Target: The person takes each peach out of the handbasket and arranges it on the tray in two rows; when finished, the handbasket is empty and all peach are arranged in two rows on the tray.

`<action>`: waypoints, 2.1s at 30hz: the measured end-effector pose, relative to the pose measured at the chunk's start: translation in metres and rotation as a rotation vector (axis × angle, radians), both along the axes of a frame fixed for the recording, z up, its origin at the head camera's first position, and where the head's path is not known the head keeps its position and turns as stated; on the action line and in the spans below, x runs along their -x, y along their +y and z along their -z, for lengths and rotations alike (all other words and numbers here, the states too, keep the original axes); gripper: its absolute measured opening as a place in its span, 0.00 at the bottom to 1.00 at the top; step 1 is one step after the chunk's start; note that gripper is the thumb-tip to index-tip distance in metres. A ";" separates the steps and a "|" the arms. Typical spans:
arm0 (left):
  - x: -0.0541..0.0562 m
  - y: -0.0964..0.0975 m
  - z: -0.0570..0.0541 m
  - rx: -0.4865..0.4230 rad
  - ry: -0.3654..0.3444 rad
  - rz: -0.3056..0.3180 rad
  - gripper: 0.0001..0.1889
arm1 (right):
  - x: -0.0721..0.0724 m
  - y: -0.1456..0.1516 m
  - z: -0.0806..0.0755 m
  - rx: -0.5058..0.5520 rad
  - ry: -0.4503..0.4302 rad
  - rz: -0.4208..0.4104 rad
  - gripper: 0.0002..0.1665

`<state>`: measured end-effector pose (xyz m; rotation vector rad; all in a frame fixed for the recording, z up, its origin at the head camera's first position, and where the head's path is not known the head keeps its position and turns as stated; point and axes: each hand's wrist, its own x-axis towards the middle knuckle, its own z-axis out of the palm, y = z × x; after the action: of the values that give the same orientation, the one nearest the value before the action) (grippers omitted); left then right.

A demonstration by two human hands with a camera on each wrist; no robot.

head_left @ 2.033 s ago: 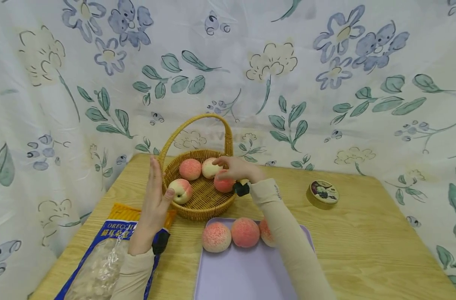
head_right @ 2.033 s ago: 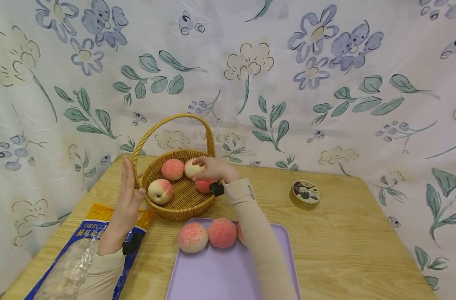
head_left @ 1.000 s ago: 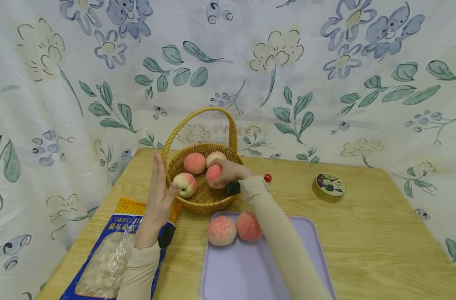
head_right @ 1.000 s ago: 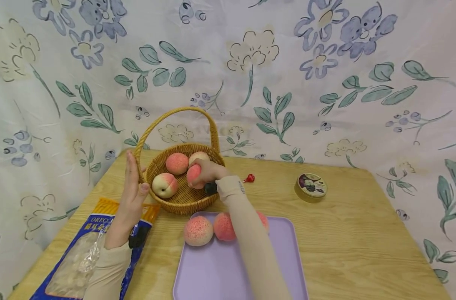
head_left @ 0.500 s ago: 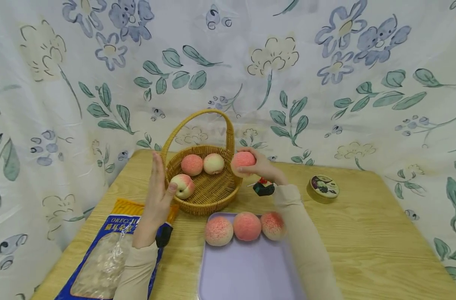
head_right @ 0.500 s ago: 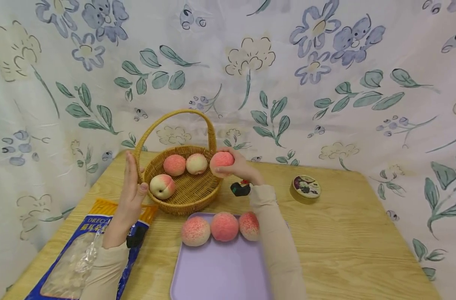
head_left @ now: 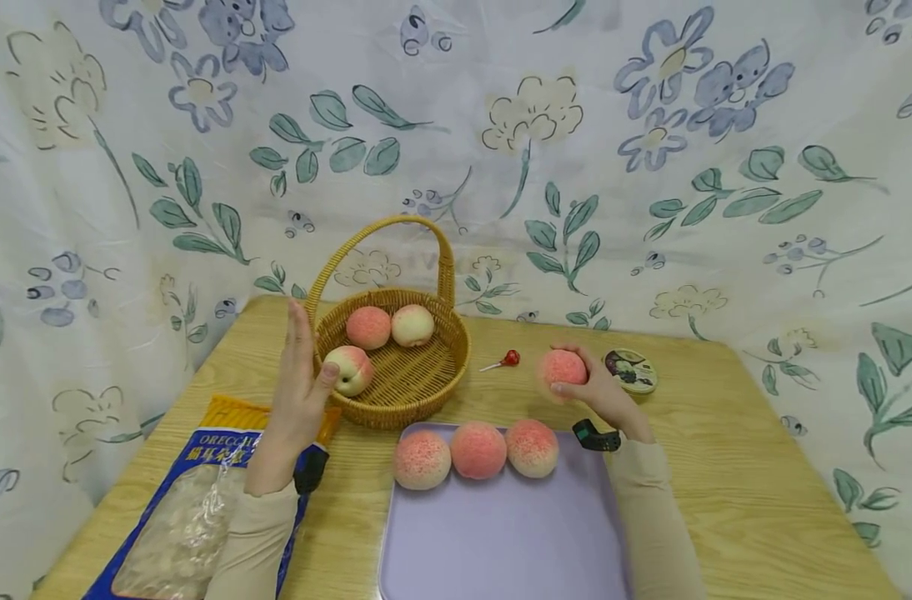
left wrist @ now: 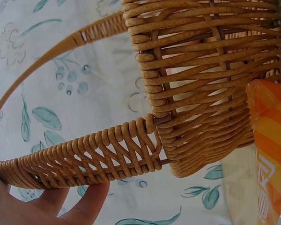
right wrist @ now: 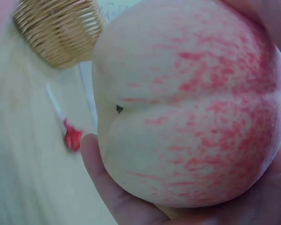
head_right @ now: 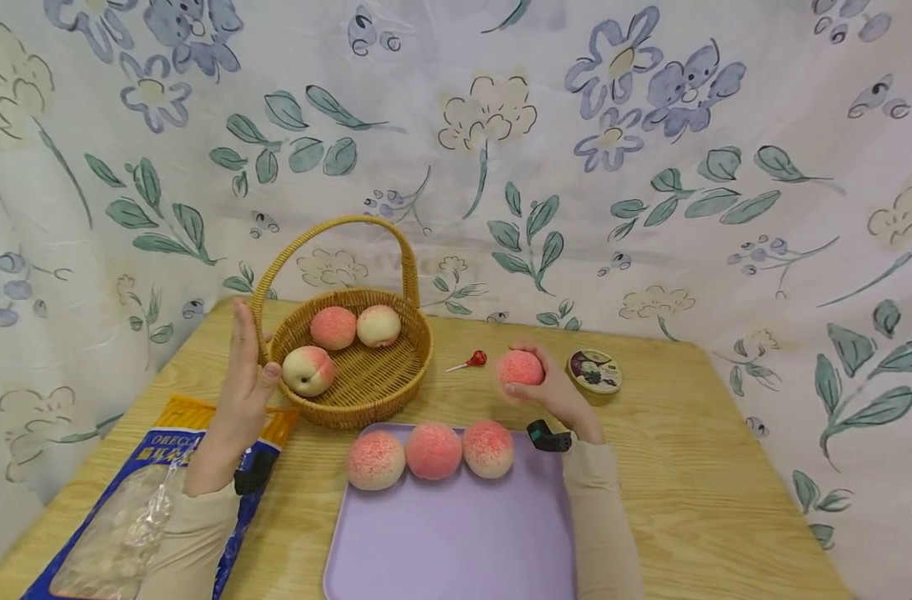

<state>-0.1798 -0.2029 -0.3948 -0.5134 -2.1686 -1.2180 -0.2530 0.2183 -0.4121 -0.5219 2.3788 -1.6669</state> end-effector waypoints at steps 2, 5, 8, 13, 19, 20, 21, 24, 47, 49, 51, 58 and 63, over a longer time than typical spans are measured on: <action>0.000 -0.001 0.000 0.004 -0.007 -0.003 0.44 | -0.009 0.009 0.008 0.015 0.013 0.008 0.40; -0.001 -0.002 0.000 0.009 -0.010 -0.005 0.44 | -0.021 0.019 0.017 0.029 0.030 0.004 0.39; -0.002 -0.004 0.000 0.006 0.001 -0.002 0.44 | -0.029 0.027 0.023 -0.002 0.042 -0.004 0.38; -0.005 -0.007 -0.003 -0.019 0.034 0.009 0.44 | -0.034 0.030 0.027 -0.089 0.069 -0.047 0.37; -0.007 -0.013 0.000 -0.021 0.056 -0.007 0.46 | -0.033 0.027 0.035 -0.030 -0.003 -0.172 0.27; -0.008 -0.014 0.001 -0.021 0.055 -0.012 0.47 | -0.032 0.027 0.036 -0.025 -0.011 -0.187 0.26; -0.008 -0.014 0.001 -0.020 0.056 -0.016 0.47 | -0.032 0.026 0.037 -0.019 -0.022 -0.200 0.25; -0.008 -0.015 0.002 -0.015 0.063 -0.028 0.47 | -0.031 0.026 0.039 -0.023 -0.018 -0.219 0.24; -0.002 0.004 0.002 -0.005 0.027 0.013 0.42 | -0.024 0.014 -0.009 0.121 0.111 -0.232 0.28; -0.002 0.004 0.002 -0.006 0.026 0.011 0.43 | -0.014 0.001 -0.017 0.120 0.100 -0.243 0.28; -0.002 0.003 0.002 -0.005 0.025 0.010 0.43 | -0.005 -0.014 -0.025 0.115 0.087 -0.250 0.29; -0.004 0.004 0.003 0.005 0.036 0.003 0.42 | 0.028 -0.083 -0.047 0.184 0.047 -0.323 0.29; -0.004 0.003 0.003 0.013 0.038 -0.006 0.42 | 0.048 -0.145 -0.051 0.207 -0.031 -0.399 0.28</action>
<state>-0.1761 -0.1999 -0.3982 -0.5307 -2.1457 -1.1820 -0.3012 0.0732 -0.3615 -0.9279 1.9253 -1.7187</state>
